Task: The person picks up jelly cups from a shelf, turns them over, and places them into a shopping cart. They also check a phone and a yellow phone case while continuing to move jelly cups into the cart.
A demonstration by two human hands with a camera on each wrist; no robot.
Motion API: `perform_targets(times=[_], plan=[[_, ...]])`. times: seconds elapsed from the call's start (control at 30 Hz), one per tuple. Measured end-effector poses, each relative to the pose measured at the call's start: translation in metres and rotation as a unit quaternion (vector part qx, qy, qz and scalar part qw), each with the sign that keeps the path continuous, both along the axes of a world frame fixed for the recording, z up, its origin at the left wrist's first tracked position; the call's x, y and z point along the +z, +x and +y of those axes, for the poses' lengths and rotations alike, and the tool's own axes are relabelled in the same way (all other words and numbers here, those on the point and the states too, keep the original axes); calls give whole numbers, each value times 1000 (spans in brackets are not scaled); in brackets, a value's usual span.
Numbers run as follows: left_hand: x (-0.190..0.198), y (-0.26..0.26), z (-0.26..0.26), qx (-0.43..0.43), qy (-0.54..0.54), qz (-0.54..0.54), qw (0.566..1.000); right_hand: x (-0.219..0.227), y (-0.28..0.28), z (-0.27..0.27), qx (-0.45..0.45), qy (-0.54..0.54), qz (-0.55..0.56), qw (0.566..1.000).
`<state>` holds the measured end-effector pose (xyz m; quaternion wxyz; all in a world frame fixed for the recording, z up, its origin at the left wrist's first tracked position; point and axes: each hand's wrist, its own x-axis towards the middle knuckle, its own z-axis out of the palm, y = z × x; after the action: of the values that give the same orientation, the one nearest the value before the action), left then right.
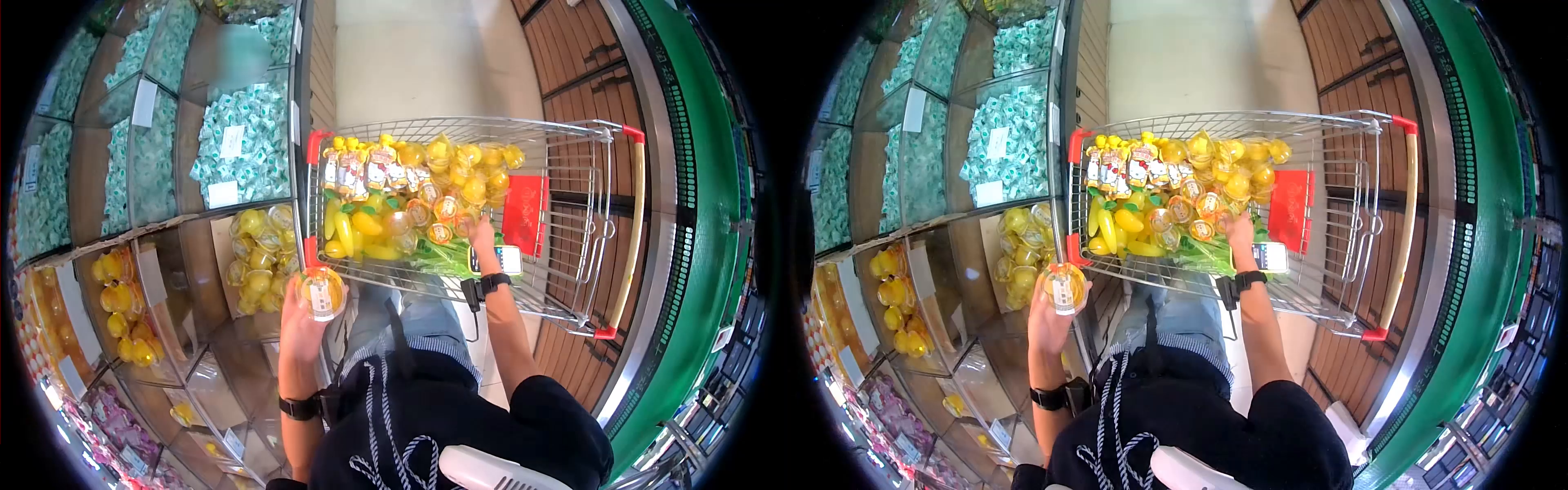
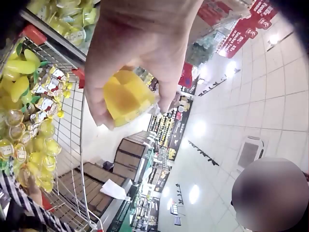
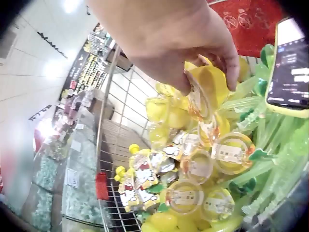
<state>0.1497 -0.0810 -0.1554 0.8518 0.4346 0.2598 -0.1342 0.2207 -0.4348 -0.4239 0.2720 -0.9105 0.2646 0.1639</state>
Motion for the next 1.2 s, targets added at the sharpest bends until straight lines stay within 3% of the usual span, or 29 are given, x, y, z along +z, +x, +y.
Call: perform_targets(times=[0.07, 0.17, 0.2, 0.3, 0.33, 0.43, 0.53, 0.63, 0.83, 0.97, 1.03, 1.1, 1.2], plan=[[1, 1, -2, 17, -2, 32, 999, -18, 2, -1, 16, -8, 40, 999], [-6, -2, -3, 27, 41, 85, 995, -39, 4, 14, 148, 4, 36, 988], [-9, -4, -3, 27, 62, 103, 992, -25, 6, 28, 128, 34, 66, 989], [-14, -10, -1, 13, 30, 140, 990, -50, 6, 49, 166, 19, 38, 985], [-16, -11, -2, 18, 20, 162, 986, -76, 1, 52, 191, 18, -36, 981], [-25, -19, -6, 52, -11, 160, 986, -74, 7, 62, 261, 19, 44, 964], [-28, -21, -13, 43, -15, 147, 988, -51, 3, 71, 242, 54, 108, 963], [-30, -17, -23, 40, -20, 137, 990, -64, -7, 65, 293, 81, 48, 951], [-59, -6, -36, -15, -52, 129, 990, -76, -20, 54, 267, 128, -75, 952], [-99, 3, -45, -39, -67, 76, 994, -101, -7, 51, 272, -4, 48, 961], [-113, 10, -52, -47, -78, 68, 993, 4, 13, 60, 236, 54, -38, 970], [-120, 18, -62, -48, -76, 70, 993, 62, 24, 85, 200, 77, -116, 970], [-132, 26, -76, -52, -72, 71, 994, 125, 25, 104, 210, 311, -11, 927]])
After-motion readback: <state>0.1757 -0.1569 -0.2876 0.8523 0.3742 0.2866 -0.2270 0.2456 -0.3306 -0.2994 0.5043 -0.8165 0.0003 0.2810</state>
